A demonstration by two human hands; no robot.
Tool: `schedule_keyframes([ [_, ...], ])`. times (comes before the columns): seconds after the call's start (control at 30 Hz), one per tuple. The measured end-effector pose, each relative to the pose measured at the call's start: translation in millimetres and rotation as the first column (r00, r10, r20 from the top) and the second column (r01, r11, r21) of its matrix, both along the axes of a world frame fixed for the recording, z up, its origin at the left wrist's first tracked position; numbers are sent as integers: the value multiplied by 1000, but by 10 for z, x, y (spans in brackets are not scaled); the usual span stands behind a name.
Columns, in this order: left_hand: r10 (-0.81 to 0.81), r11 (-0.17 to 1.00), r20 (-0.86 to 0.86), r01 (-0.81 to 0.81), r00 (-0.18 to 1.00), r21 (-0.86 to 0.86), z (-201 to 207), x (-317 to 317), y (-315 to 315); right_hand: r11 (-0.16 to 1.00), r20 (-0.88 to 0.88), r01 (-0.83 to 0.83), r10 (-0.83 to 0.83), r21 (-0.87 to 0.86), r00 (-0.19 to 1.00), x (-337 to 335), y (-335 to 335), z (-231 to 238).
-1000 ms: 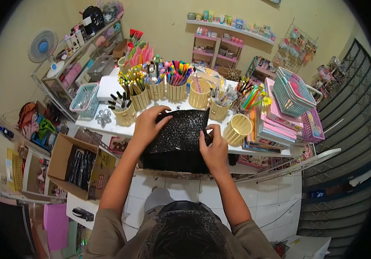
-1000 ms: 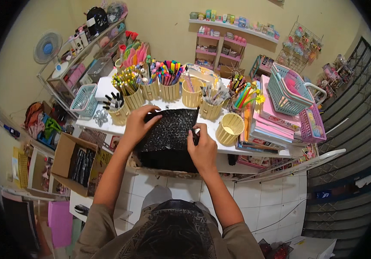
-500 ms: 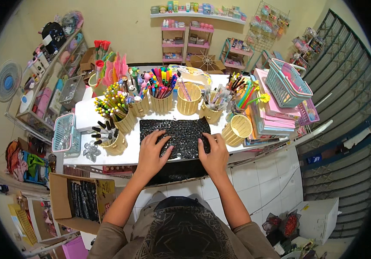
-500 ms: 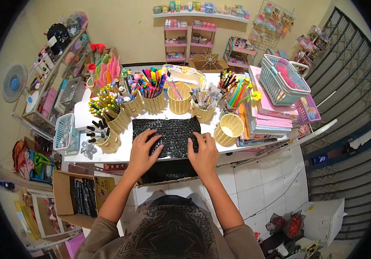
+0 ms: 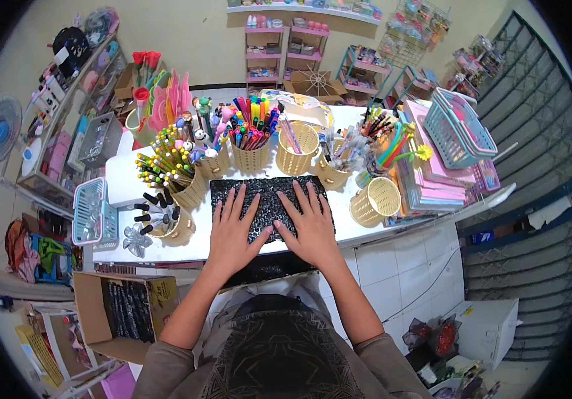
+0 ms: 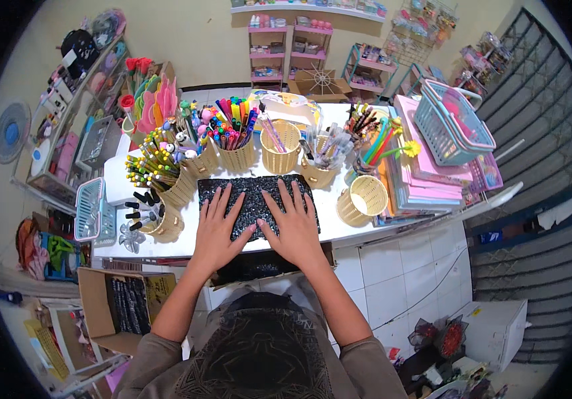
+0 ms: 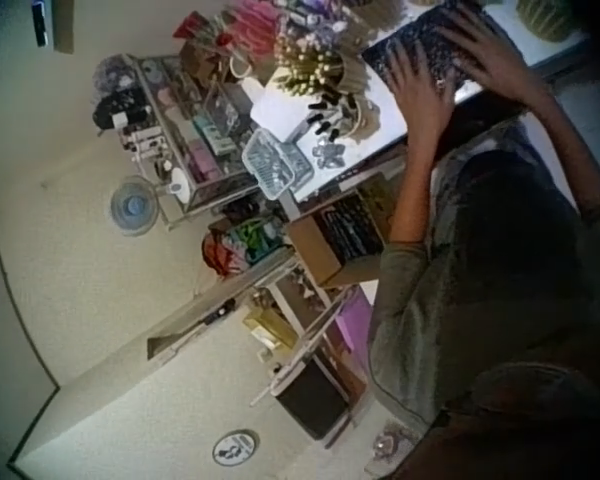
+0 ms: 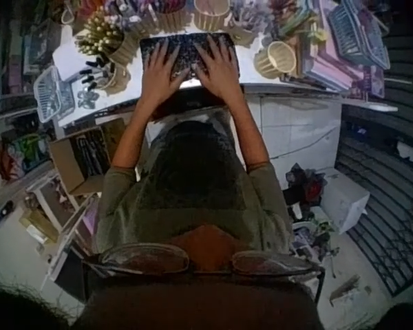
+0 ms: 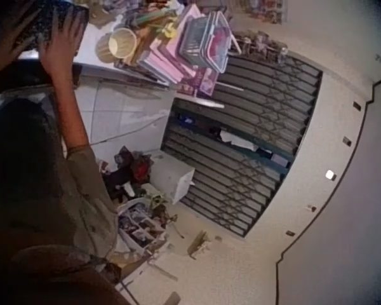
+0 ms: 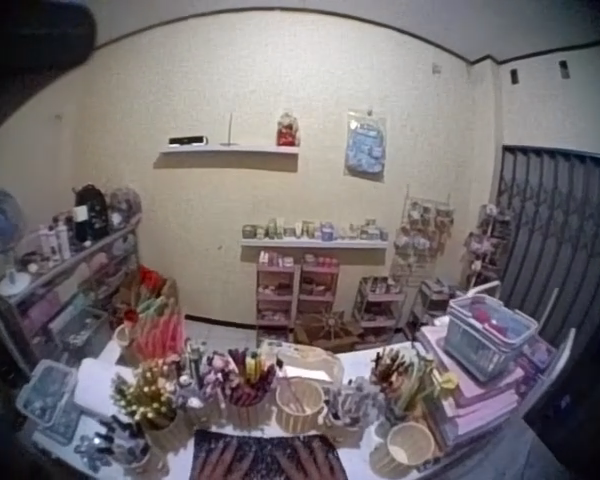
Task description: The recorder prepares stationery items and pens, packages them safely inside a black bubble wrap protective sleeve, and organizes the orders into a large shipping box.
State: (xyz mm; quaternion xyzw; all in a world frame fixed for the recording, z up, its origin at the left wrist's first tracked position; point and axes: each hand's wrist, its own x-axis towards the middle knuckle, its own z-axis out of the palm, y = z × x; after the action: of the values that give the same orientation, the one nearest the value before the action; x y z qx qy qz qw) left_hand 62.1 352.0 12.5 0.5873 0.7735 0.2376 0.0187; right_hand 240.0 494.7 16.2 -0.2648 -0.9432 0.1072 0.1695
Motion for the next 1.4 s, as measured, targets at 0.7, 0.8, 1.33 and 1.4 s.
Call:
schedule_keyframes([
  [0.7, 93, 970, 219, -138, 971, 200, 408, 101, -174, 845, -367, -322, 164, -427, 916, 204, 252, 153],
  [0.8, 111, 903, 178, -174, 978, 394, 461, 203, -318, 867, -424, -322, 146, -380, 894, 193, 230, 301],
  [1.33, 322, 739, 244, -404, 915, 539, 879, -505, -1491, 803, -597, -494, 227, -333, 770, -1178, -1100, 944],
  [1.4, 333, 765, 191, -382, 924, 519, 992, -601, -1462, 832, -571, -465, 232, -304, 787, -1307, -1127, 953],
])
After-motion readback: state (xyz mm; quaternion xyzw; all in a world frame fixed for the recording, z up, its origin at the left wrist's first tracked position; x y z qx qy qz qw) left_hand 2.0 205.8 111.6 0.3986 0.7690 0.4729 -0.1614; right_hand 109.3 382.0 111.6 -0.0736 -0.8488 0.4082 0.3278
